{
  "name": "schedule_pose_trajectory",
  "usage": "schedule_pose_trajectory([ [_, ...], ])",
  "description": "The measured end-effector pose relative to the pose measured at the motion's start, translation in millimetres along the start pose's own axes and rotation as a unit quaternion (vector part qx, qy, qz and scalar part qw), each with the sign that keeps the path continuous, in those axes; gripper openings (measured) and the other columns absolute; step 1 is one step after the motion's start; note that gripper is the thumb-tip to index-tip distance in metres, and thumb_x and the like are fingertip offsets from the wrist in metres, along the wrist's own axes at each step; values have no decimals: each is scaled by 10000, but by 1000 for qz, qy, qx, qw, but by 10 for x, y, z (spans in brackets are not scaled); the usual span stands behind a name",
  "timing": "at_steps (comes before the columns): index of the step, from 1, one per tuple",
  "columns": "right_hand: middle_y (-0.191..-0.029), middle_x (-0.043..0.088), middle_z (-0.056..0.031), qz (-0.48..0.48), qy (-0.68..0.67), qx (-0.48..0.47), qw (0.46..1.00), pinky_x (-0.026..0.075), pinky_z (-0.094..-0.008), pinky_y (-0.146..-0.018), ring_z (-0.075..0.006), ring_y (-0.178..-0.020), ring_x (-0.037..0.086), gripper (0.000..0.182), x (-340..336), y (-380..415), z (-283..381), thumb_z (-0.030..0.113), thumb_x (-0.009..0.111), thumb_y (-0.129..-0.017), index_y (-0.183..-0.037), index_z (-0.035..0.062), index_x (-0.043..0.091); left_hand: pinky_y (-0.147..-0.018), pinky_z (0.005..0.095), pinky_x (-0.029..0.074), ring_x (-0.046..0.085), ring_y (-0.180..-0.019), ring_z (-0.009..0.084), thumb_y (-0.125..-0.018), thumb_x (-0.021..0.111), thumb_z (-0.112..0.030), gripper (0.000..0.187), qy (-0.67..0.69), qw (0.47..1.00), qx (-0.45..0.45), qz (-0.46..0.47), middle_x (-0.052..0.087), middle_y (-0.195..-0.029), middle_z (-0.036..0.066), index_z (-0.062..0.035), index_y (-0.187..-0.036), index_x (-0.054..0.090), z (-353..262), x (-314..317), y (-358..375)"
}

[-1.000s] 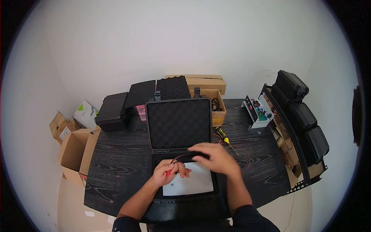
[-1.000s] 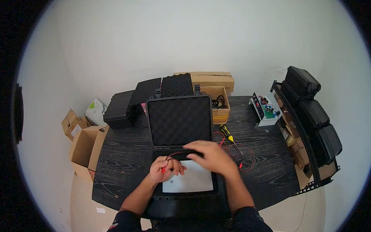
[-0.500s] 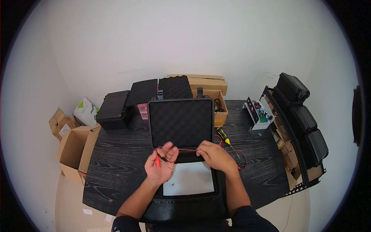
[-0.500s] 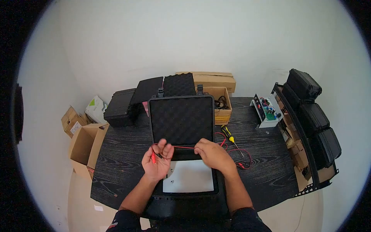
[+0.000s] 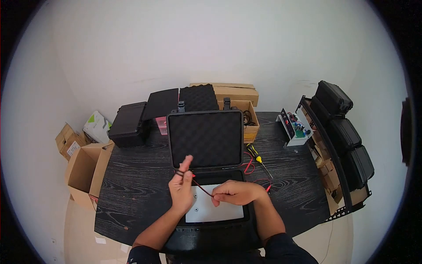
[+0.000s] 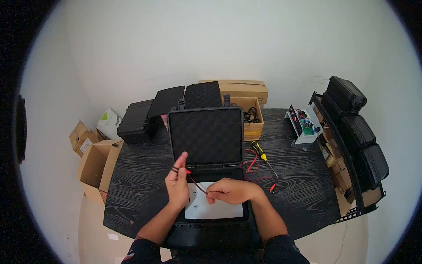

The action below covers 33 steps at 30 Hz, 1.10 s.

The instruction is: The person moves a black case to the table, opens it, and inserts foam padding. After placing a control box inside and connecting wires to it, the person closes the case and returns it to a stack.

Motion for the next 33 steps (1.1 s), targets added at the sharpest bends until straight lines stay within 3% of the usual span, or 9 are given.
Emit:
schedule_pose_trajectory([
  [4,-874,677,-41,-129,-36,-13,991,495,-302,-739,-129,-809,615,212,-48,2,98,144,586,-1096,-1000,-7,701,-1321,425,141,701,-1207,224,-1132,504,-130,270,-168,971,-51,163,779,-1188,103,-20,-1206,739,158,9,37],
  [5,-875,676,-42,-177,-12,-14,984,493,-299,-735,-122,-807,612,195,-81,9,88,135,605,-1083,-997,-8,707,-1209,395,361,691,-913,175,-1156,468,-210,321,-160,966,-58,194,729,-954,71,-18,-1049,702,187,32,59],
  [8,-897,676,-45,-293,74,8,953,495,-298,-729,-119,-812,617,141,-173,63,89,116,671,-1038,-995,-5,731,-974,371,509,632,-827,158,-1171,445,-283,398,-37,939,-136,313,665,-872,50,-6,-995,672,184,120,146],
  [9,-916,681,-48,-314,111,33,942,501,-303,-732,-129,-822,628,124,-207,85,154,115,699,-1018,-1000,0,742,-1256,465,337,682,-852,177,-1172,428,-372,464,1,917,-182,355,683,-882,59,-10,-964,631,198,132,180],
  [12,-997,691,-54,-328,189,29,925,527,-320,-771,-170,-875,663,117,-263,114,143,123,764,-967,-1023,20,770,-1240,504,371,685,-810,213,-1156,478,-364,438,77,872,-271,400,644,-797,56,-51,-888,627,154,165,211],
  [15,-1088,687,-63,-293,198,22,935,542,-337,-849,-211,-973,678,134,-284,133,110,136,781,-953,-1045,38,781,-1130,465,477,663,-738,206,-1144,476,-317,461,196,855,-264,401,558,-676,38,-80,-759,563,174,111,162],
  [19,-1179,661,-84,-250,210,-25,945,527,-343,-938,-227,-1075,655,105,-341,204,83,118,752,-974,-1043,43,778,-1220,608,369,656,-676,269,-1017,474,-310,429,344,826,-270,356,549,-613,50,-122,-631,484,124,3,96],
  [22,-1196,639,-89,-243,180,-6,953,517,-342,-953,-218,-1092,637,102,-421,296,24,122,717,-1003,-1026,37,770,-1202,562,407,656,-662,287,-1010,453,-327,432,408,817,-247,323,563,-597,95,-117,-641,530,187,-39,86],
  [33,-962,591,-52,-206,48,54,976,496,-320,-827,-167,-874,583,293,-675,717,-195,206,533,-1125,-949,10,662,-1179,472,430,676,-883,287,-1056,419,-346,465,565,763,-225,221,656,-740,101,-111,-686,574,178,-64,40],
])
Point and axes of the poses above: each hand's wrist, its own y-axis away from the middle knuckle, its own x-axis out of the palm, z = x × y, the point moved 3 cm from there along -y, towards the middle knuckle
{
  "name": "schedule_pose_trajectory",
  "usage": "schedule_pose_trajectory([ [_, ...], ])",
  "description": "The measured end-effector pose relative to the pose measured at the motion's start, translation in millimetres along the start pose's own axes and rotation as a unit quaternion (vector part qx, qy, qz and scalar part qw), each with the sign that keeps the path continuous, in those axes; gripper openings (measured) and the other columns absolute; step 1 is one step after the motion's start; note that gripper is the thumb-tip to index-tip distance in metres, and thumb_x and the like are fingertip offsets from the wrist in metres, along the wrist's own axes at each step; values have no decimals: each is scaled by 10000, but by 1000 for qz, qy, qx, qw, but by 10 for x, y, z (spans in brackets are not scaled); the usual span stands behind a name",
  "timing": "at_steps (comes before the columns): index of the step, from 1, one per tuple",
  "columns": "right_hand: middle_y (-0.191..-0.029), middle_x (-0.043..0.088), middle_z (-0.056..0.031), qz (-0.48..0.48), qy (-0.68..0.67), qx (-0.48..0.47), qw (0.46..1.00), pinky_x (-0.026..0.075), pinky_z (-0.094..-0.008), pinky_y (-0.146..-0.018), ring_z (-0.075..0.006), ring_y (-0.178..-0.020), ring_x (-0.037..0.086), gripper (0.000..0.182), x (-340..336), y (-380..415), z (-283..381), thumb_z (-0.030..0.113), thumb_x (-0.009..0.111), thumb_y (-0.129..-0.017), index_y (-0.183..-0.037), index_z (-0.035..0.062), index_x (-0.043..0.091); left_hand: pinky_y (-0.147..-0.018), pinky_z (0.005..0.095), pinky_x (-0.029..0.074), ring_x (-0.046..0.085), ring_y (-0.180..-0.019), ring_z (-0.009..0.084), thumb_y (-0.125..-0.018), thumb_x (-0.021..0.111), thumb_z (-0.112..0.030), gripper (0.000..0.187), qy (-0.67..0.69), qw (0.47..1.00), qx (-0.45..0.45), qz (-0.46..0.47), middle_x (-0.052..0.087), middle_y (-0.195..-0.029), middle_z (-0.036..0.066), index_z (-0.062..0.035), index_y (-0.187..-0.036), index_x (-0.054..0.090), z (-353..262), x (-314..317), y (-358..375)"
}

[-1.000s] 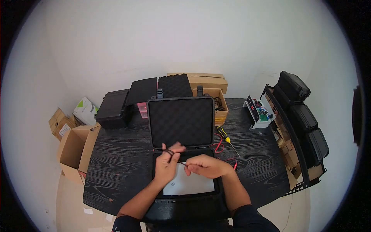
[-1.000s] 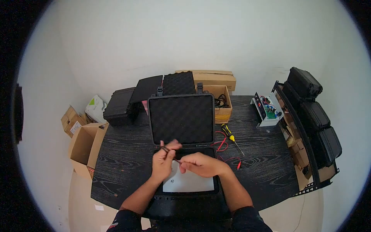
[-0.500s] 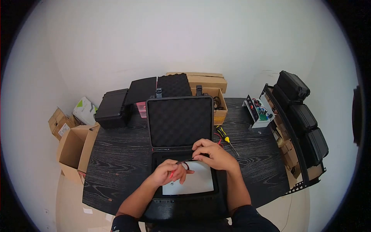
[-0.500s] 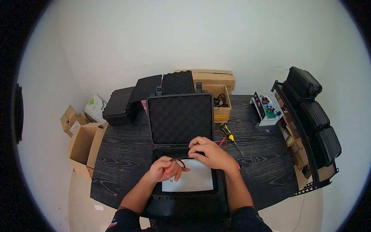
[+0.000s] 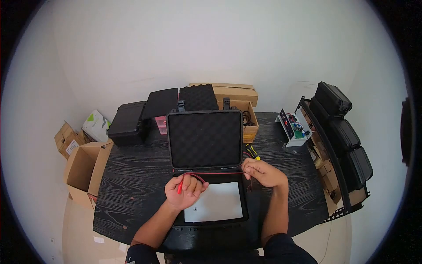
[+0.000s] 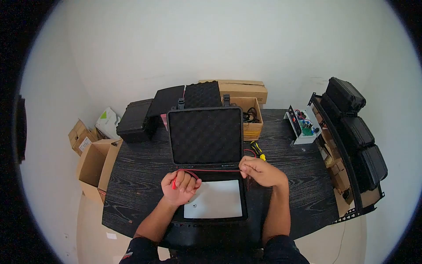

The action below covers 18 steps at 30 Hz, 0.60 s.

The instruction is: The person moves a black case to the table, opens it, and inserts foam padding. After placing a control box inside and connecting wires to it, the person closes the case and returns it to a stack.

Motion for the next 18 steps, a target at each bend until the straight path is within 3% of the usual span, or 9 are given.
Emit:
schedule_pose_trajectory([
  [6,-1016,662,-56,65,44,-21,997,511,-318,-835,-167,-926,630,151,-9,69,70,67,566,-1052,-973,9,682,-1187,457,429,683,-999,285,-1077,424,-318,462,18,995,82,-57,712,-829,109,-90,-716,602,-69,47,-40],
  [9,-1043,687,-68,48,45,46,997,535,-313,-806,-152,-932,652,165,-189,255,-24,-33,545,-960,-1008,-5,700,-1162,443,455,685,-990,271,-1079,426,-320,463,25,992,107,-63,708,-831,97,-92,-708,586,-114,15,-41],
  [10,-979,715,-60,14,3,79,997,547,-297,-748,-136,-846,655,251,-230,310,-140,-62,522,-905,-1032,-8,732,-1157,440,461,684,-983,267,-1077,425,-318,462,29,991,113,-65,707,-833,94,-91,-707,584,-119,9,-36],
  [14,-831,742,-41,-104,22,187,976,542,-296,-680,-123,-696,635,321,-486,534,-273,-83,507,-870,-1002,21,781,-1139,433,477,680,-956,259,-1068,426,-310,454,27,990,123,-68,702,-827,89,-90,-700,572,-127,9,-46],
  [18,-834,746,-68,-200,120,261,937,535,-293,-679,-119,-710,646,395,-748,771,-461,-136,430,-791,-942,1,768,-1136,431,478,676,-933,259,-1062,426,-304,449,25,989,126,-76,696,-811,93,-91,-692,567,-137,-2,-43],
])
Point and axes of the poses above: each hand's wrist, its own y-axis away from the middle knuckle, its own x-axis out of the palm, z = x × y, the point moved 3 cm from there along -y, towards the middle knuckle
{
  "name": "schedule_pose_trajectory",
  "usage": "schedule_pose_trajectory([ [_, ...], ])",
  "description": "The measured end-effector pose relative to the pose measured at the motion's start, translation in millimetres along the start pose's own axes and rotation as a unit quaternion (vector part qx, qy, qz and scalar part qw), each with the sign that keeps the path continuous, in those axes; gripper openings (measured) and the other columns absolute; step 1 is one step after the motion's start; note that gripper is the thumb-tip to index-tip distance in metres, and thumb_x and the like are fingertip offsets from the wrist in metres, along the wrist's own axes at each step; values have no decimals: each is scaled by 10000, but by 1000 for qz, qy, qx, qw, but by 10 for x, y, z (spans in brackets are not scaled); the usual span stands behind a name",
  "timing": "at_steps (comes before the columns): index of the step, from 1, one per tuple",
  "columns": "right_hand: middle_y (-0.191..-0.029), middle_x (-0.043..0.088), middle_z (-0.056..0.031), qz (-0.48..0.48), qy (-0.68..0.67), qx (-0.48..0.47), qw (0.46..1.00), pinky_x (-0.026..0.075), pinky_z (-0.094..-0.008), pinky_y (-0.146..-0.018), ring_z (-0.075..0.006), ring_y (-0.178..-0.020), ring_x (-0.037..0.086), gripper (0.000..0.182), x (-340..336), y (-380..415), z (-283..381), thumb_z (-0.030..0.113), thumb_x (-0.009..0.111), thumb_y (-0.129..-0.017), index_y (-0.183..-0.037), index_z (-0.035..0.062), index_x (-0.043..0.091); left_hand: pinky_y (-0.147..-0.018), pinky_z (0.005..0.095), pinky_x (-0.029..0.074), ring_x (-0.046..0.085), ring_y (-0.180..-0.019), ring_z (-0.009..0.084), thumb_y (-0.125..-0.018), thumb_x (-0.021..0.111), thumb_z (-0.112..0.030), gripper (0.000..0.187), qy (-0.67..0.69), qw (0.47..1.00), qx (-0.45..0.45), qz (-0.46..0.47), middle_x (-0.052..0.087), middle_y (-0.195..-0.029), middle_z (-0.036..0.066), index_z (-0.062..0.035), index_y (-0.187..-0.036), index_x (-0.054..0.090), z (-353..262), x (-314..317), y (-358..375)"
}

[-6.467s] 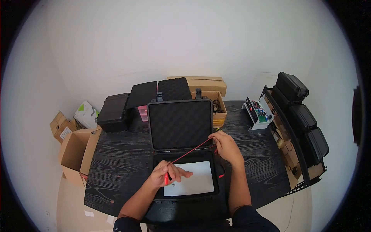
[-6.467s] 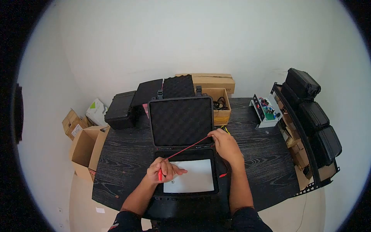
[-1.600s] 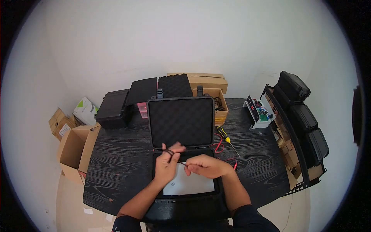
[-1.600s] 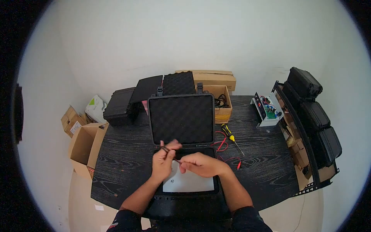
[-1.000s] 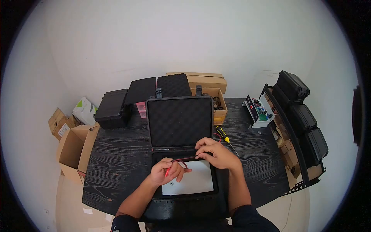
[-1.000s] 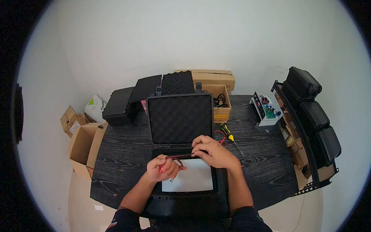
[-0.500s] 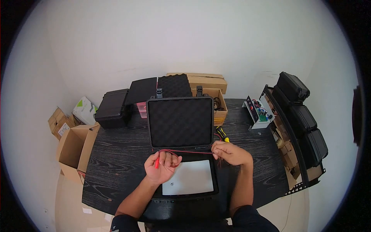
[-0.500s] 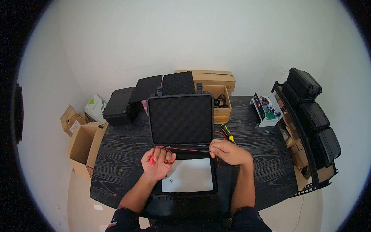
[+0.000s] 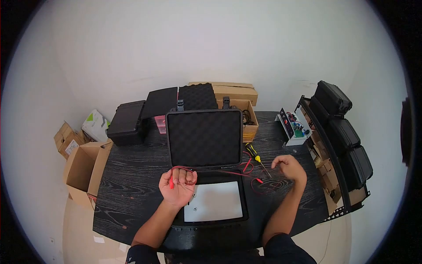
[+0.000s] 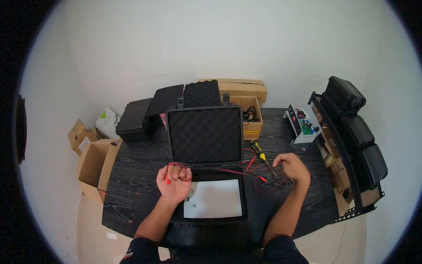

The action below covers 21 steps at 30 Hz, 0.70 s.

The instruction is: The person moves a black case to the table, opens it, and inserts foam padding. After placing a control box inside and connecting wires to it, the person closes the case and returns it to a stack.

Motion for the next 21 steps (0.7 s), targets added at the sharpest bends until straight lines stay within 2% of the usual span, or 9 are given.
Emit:
schedule_pose_trajectory([
  [3,-835,757,-104,-133,117,-15,984,559,-331,-728,-169,-751,698,366,-105,-14,-256,-142,447,-775,-932,-16,753,-1140,436,474,674,-927,264,-1059,425,-305,448,-8,1000,-10,27,697,-813,99,-93,-691,569,10,-32,-1],
  [4,-842,773,-135,-164,83,24,983,576,-359,-774,-221,-815,755,291,-110,-61,-398,-119,537,-782,-940,-16,759,-1142,439,472,674,-926,266,-1059,425,-306,448,-12,999,-15,40,698,-815,100,-94,-691,569,13,-39,0],
  [7,-1022,797,-153,-142,169,117,968,578,-370,-904,-262,-1002,771,302,-118,-11,-447,-53,657,-785,-1060,3,766,-1149,466,466,678,-934,285,-1058,429,-313,436,-37,997,-40,53,706,-835,108,-94,-713,584,46,-14,-4],
  [10,-1253,749,-184,-127,199,-39,971,537,-395,-1045,-311,-1172,719,421,19,165,149,44,760,-796,-1215,21,736,-1158,506,457,695,-979,326,-1076,417,-321,447,-78,991,-85,66,711,-853,130,-90,-737,594,117,19,39],
  [12,-1412,659,-188,-132,200,-152,959,508,-449,-1106,-350,-1334,615,468,249,191,601,124,783,-883,-1340,94,688,-1168,528,446,700,-1016,355,-1093,400,-318,461,-176,974,-109,88,720,-883,154,-84,-748,596,150,-8,77],
  [15,-1396,675,-180,5,-20,-300,954,510,-455,-1115,-359,-1306,641,453,724,143,1361,139,751,-937,-1373,50,668,-1190,558,419,704,-1066,388,-1116,386,-302,478,-244,951,-140,126,733,-947,210,-67,-764,608,182,1,110],
  [17,-1318,726,-163,27,-58,-370,927,530,-391,-1064,-316,-1238,694,436,1121,173,1600,2,720,-914,-1348,31,689,-1191,562,415,704,-1060,384,-1116,404,-298,469,-267,942,-148,135,734,-960,222,-55,-786,631,189,68,130],
  [19,-1184,766,-154,25,-34,-433,901,559,-385,-973,-307,-1115,738,364,1389,108,1633,-4,709,-923,-1286,15,726,-1195,558,412,700,-1070,385,-1117,418,-310,466,-249,949,-134,139,735,-986,213,-37,-822,655,172,62,140],
  [21,-1100,769,-154,49,-49,-366,928,567,-391,-903,-303,-1022,747,301,1486,66,1614,9,702,-935,-1234,3,743,-1185,550,419,694,-1089,390,-1119,430,-321,465,-222,962,-98,121,737,-1023,202,-24,-856,674,152,34,138],
])
Point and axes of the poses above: each hand's wrist, its own y-axis away from the middle knuckle, its own x-axis out of the palm, z = x × y, the point moved 3 cm from there along -y, towards the middle knuckle
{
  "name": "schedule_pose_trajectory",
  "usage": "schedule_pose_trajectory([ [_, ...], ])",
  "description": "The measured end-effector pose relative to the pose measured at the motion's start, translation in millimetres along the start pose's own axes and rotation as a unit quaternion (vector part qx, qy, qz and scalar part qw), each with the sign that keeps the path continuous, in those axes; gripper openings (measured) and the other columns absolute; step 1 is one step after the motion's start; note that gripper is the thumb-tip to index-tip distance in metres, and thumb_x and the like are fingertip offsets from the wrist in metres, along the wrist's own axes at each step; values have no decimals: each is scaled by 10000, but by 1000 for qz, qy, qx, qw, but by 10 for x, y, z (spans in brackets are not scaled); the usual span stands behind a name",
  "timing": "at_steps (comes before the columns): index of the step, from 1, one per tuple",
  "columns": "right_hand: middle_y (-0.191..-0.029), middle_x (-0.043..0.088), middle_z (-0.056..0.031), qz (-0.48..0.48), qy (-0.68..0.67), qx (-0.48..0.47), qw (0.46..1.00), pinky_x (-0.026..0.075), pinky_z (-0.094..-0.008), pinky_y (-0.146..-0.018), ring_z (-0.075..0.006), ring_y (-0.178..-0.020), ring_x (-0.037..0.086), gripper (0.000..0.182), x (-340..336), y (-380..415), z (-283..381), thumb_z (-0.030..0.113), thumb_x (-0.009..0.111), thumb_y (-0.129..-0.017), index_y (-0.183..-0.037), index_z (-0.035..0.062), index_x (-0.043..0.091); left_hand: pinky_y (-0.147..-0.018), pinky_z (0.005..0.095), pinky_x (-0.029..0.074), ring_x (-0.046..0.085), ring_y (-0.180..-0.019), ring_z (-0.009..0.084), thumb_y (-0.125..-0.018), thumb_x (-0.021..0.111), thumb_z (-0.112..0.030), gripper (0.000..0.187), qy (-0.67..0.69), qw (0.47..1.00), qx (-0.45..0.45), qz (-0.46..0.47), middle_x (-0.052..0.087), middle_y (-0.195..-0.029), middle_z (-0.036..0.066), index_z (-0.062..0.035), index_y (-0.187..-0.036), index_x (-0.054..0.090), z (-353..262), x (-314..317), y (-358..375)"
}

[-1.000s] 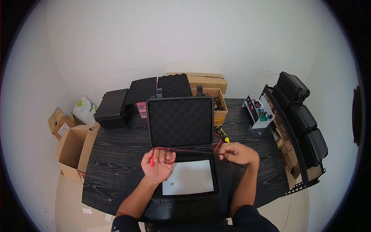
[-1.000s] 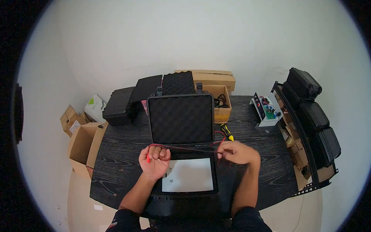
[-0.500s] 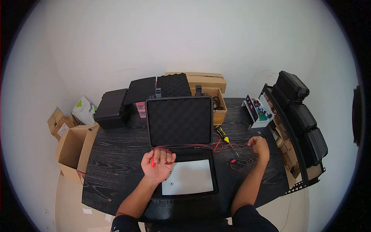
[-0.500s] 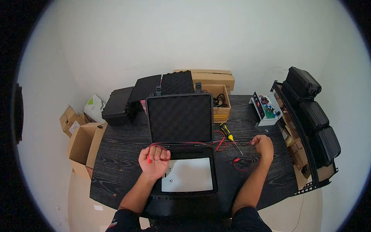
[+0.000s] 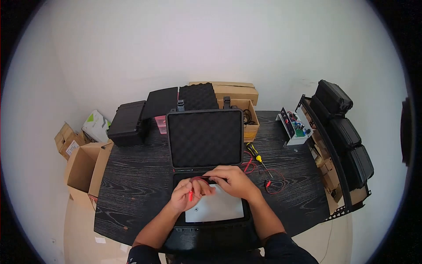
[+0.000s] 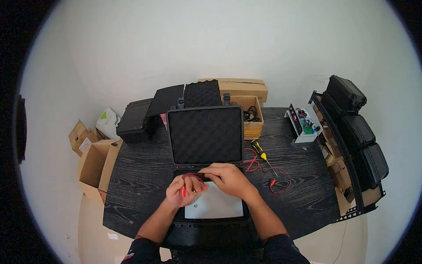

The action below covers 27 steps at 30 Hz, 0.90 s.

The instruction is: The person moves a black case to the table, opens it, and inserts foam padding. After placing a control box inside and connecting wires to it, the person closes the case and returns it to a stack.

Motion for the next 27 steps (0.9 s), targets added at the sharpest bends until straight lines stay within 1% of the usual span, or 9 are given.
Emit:
schedule_pose_trajectory([
  [3,-1026,764,-151,-25,20,26,999,565,-378,-813,-275,-932,745,231,36,7,-107,33,690,-963,-1184,-12,741,-1103,510,466,676,-1185,403,-1112,460,-341,437,40,994,72,-72,742,-1153,176,-29,-911,692,-21,-42,-12],
  [6,-933,732,-117,-53,-14,33,998,532,-334,-748,-220,-837,699,129,-15,26,-159,89,663,-1015,-1061,-19,718,-1058,485,481,678,-1224,389,-1087,455,-341,440,84,985,85,-123,755,-1151,198,-46,-872,701,-47,-61,-21],
  [10,-826,637,-46,32,-286,158,945,451,-254,-718,-145,-713,571,303,-93,141,-348,218,595,-1095,-866,22,624,-1061,468,487,692,-1210,374,-1039,411,-347,501,117,989,88,-14,780,-1081,211,-48,-750,689,-27,-181,0],
  [11,-787,564,-25,40,-322,161,932,435,-273,-761,-161,-724,514,451,-143,161,-345,341,562,-1109,-746,75,534,-1053,463,491,697,-1195,383,-1026,400,-347,512,138,987,88,3,783,-1071,216,-46,-713,672,-23,-185,-4],
  [14,-856,583,7,-1,-370,62,927,365,-232,-654,-55,-706,461,434,-343,201,-365,388,578,-1102,-842,45,631,-1036,452,496,712,-1151,396,-1009,392,-343,520,188,978,88,9,788,-1034,207,-54,-664,653,-29,-173,-4],
  [19,-836,596,-24,-92,-388,-15,917,384,-230,-647,-84,-703,478,519,-848,415,-526,476,674,-1039,-794,20,641,-1025,436,487,717,-1118,359,-1009,399,-353,522,204,976,76,-11,792,-993,170,-68,-667,672,-31,-189,9],
  [21,-816,598,-30,-103,-396,23,912,373,-226,-595,-77,-654,471,538,-1015,575,-532,473,681,-1043,-775,10,626,-1022,410,482,721,-1095,307,-1014,402,-363,533,181,981,69,-2,801,-975,138,-74,-683,704,-51,-130,-14],
  [25,-711,554,-13,-101,-203,218,949,373,-281,-538,-77,-570,432,605,-1404,856,-464,493,697,-1033,-641,48,575,-1018,416,484,718,-1070,309,-1016,407,-359,524,183,980,67,-28,794,-953,134,-82,-671,688,-49,-175,-2],
  [27,-661,531,10,-154,-63,229,959,377,-307,-527,-86,-571,434,587,-1577,1023,-586,479,697,-1040,-681,27,589,-1020,416,485,718,-1061,311,-1017,412,-362,523,185,980,68,-40,791,-942,134,-87,-667,686,-49,-189,-1],
])
Point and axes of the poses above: each hand's wrist, its own y-axis away from the middle knuckle, its own x-axis out of the palm, z = x × y, the point moved 3 cm from there along -y, towards the middle knuckle
